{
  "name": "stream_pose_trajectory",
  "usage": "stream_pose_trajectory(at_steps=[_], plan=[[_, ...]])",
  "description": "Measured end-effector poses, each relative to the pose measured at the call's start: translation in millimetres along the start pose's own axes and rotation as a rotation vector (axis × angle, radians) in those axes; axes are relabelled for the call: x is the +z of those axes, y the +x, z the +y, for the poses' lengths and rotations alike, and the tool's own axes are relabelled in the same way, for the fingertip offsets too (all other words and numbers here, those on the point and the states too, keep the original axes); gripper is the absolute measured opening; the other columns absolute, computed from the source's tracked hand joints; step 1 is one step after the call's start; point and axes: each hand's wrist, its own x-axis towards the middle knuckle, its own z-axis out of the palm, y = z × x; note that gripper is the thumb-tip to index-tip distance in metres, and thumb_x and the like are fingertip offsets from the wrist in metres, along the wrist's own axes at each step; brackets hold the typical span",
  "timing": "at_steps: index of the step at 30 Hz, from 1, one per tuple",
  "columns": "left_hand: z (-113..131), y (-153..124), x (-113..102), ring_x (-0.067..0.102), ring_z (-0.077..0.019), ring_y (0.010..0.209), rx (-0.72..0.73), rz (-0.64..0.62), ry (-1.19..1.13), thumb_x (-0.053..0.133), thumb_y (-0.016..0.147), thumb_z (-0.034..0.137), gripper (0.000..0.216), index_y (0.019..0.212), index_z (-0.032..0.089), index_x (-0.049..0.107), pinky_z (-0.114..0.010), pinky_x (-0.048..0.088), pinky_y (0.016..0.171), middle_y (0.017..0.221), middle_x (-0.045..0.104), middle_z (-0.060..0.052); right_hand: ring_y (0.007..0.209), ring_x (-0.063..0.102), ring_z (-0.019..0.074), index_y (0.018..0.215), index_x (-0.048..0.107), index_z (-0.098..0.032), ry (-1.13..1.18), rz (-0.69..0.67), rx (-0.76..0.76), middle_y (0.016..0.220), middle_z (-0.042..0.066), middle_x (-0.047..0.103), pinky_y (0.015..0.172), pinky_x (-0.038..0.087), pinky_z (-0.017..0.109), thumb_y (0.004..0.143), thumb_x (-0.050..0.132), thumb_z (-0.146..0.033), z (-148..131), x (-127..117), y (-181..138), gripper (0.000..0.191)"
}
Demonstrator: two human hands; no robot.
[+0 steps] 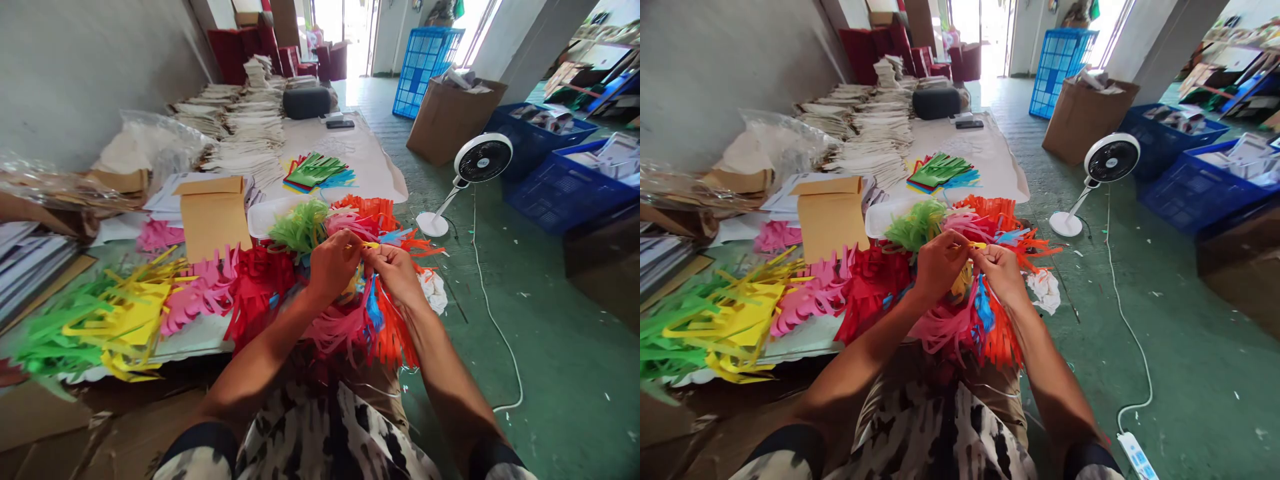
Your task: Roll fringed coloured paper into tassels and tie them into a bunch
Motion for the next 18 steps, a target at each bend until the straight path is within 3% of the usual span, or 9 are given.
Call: stream_pose_trajectory(at_steps=[5,10,13,18], plan=[[-0.8,-5.6,-1.9,0.072,-0.0186,0.084,0.121,-0.044,0.087,0.068,0.095,0.023,0.004,0.091,0.024,0.071,-0.028,0.046,0.072,0.094,0.078,-0.003,0.046,0.038,0.0100,0.067,0.062,-0.022,-0.008,0.075,-0.027,0.054,-0.003,0.059,0.048,0.027,0.027,0.079,0.080,-0.067,0.4,-5.2,-2.0,0.050],[0.2,-8.9,-10.3,0.072,-0.0175,0.090,0.227,-0.144,-0.020,0.063,0.099,0.027,0.009,0.098,0.025,0.071,-0.027,0.049,0.077,0.101,0.077,-0.004,0.054,0.054,0.0137,0.098,0.066,-0.023,-0.010,0.165,-0.119,0.061,-0.004,0.065,0.056,0.041,0.027,0.088,0.075,-0.054,-1.8,-3.3,-9.4,0.034],[0.9,-7.6,-12.9,0.070,-0.0170,0.087,0.228,-0.190,-0.119,0.062,0.101,0.034,0.014,0.097,0.024,0.072,-0.028,0.050,0.078,0.099,0.077,-0.005,0.055,0.054,0.0133,0.095,0.065,-0.024,-0.018,0.187,-0.181,0.062,-0.005,0.064,0.057,0.042,0.027,0.092,0.072,-0.046,-4.1,-1.7,-13.9,0.023],[3.2,0.7,-11.0,0.068,-0.0200,0.085,0.168,-0.139,-0.132,0.070,0.097,0.042,0.025,0.081,0.023,0.073,-0.034,0.049,0.089,0.084,0.076,-0.003,0.054,0.050,0.0128,0.091,0.065,-0.024,-0.053,0.196,-0.214,0.062,-0.005,0.062,0.055,0.038,0.028,0.095,0.070,-0.043,-3.6,-2.7,-18.9,0.020]])
